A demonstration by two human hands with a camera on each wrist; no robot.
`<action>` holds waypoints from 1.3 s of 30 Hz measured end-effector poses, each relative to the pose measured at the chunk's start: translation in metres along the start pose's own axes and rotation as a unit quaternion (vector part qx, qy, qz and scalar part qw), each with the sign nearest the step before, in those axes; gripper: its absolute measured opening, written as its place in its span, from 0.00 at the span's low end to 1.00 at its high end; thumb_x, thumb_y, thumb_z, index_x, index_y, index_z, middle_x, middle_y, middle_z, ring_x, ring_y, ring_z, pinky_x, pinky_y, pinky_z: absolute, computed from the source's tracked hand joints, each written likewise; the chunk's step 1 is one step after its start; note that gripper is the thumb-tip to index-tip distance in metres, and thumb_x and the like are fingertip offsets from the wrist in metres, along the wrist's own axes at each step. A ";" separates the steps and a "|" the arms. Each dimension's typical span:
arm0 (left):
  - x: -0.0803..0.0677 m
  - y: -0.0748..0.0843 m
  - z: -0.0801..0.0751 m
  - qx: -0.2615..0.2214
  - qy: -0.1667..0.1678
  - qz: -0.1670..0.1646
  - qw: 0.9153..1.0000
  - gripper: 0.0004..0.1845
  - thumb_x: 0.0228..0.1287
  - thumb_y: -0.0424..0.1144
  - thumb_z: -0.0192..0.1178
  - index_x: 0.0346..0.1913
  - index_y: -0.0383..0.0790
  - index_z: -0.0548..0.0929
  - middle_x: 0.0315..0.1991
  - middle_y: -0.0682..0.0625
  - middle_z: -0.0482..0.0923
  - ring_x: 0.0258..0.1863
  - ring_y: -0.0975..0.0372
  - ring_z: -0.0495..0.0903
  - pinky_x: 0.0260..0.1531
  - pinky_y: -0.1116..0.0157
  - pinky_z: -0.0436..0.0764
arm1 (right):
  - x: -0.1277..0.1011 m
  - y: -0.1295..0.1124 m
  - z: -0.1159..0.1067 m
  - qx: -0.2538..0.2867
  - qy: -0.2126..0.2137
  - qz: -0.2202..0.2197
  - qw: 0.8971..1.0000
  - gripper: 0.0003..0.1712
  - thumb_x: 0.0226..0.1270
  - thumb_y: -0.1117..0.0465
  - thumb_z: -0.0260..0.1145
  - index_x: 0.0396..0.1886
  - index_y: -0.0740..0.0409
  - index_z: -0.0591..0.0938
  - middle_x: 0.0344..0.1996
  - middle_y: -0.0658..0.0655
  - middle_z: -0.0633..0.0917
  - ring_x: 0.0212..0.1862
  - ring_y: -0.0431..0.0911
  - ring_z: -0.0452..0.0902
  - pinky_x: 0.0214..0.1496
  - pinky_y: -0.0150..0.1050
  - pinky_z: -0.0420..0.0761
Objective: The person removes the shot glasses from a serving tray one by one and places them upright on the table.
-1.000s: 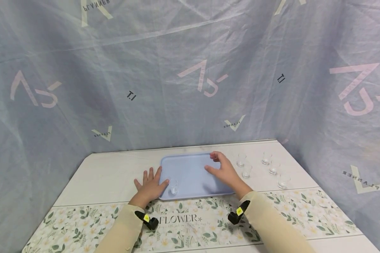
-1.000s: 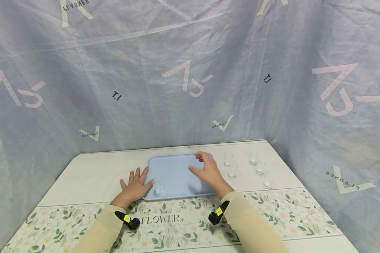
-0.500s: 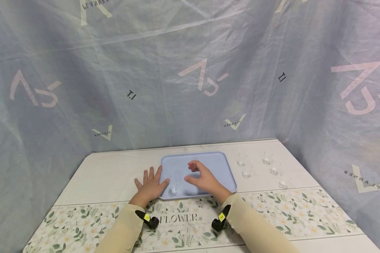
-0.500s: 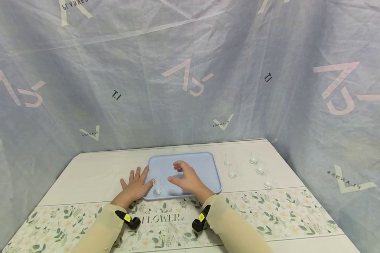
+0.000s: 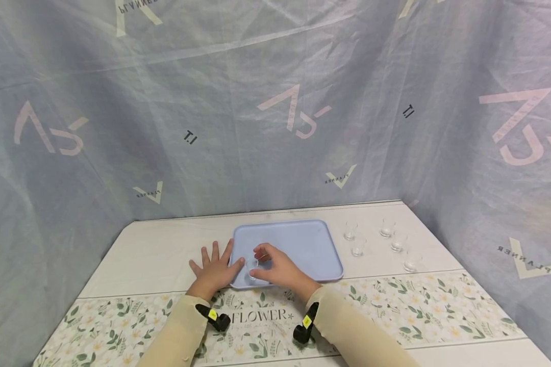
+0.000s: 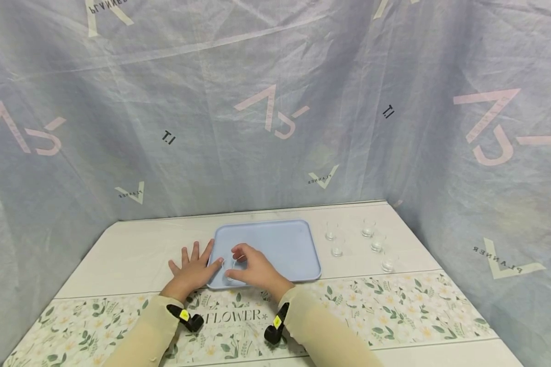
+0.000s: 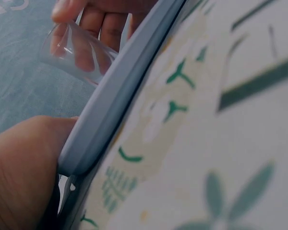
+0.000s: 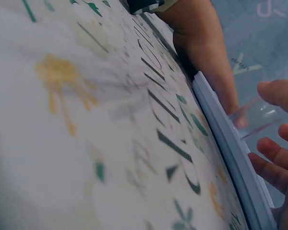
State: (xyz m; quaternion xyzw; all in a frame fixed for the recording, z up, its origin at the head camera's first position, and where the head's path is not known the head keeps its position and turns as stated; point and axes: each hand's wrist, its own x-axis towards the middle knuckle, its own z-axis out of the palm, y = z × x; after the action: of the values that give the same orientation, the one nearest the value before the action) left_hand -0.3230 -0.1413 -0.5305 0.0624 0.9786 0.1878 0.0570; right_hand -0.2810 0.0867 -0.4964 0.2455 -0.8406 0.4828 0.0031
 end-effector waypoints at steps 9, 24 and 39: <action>-0.004 0.004 -0.004 0.000 -0.004 -0.001 1.000 0.49 0.67 0.79 0.33 0.83 0.58 0.42 0.81 0.37 0.29 0.76 0.35 0.22 0.59 0.26 0.19 | 0.003 -0.001 0.010 -0.011 0.003 0.005 1.000 0.29 0.65 0.53 0.74 0.61 0.60 0.76 0.49 0.52 0.82 0.53 0.49 0.81 0.59 0.46 0.79; 0.000 0.001 -0.001 0.008 -0.004 -0.005 1.000 0.50 0.65 0.80 0.31 0.83 0.58 0.42 0.81 0.38 0.28 0.76 0.35 0.21 0.60 0.25 0.20 | 0.000 -0.005 0.008 -0.033 0.004 0.004 0.999 0.17 0.66 0.53 0.74 0.49 0.51 0.79 0.42 0.45 0.83 0.47 0.43 0.82 0.50 0.39 0.82; -0.014 0.012 -0.014 -0.011 -0.006 0.001 1.000 0.46 0.71 0.74 0.37 0.83 0.56 0.44 0.81 0.35 0.31 0.76 0.34 0.23 0.60 0.26 0.19 | -0.039 0.004 -0.049 -0.009 0.067 0.015 0.998 0.19 0.66 0.54 0.74 0.53 0.54 0.80 0.45 0.50 0.84 0.47 0.45 0.82 0.47 0.43 0.82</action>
State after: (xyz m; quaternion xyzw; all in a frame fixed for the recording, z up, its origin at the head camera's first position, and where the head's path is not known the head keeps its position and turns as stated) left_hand -0.3103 -0.1374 -0.5118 0.0644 0.9760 0.1980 0.0637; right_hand -0.2602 0.1440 -0.4830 0.2002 -0.8463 0.4907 0.0542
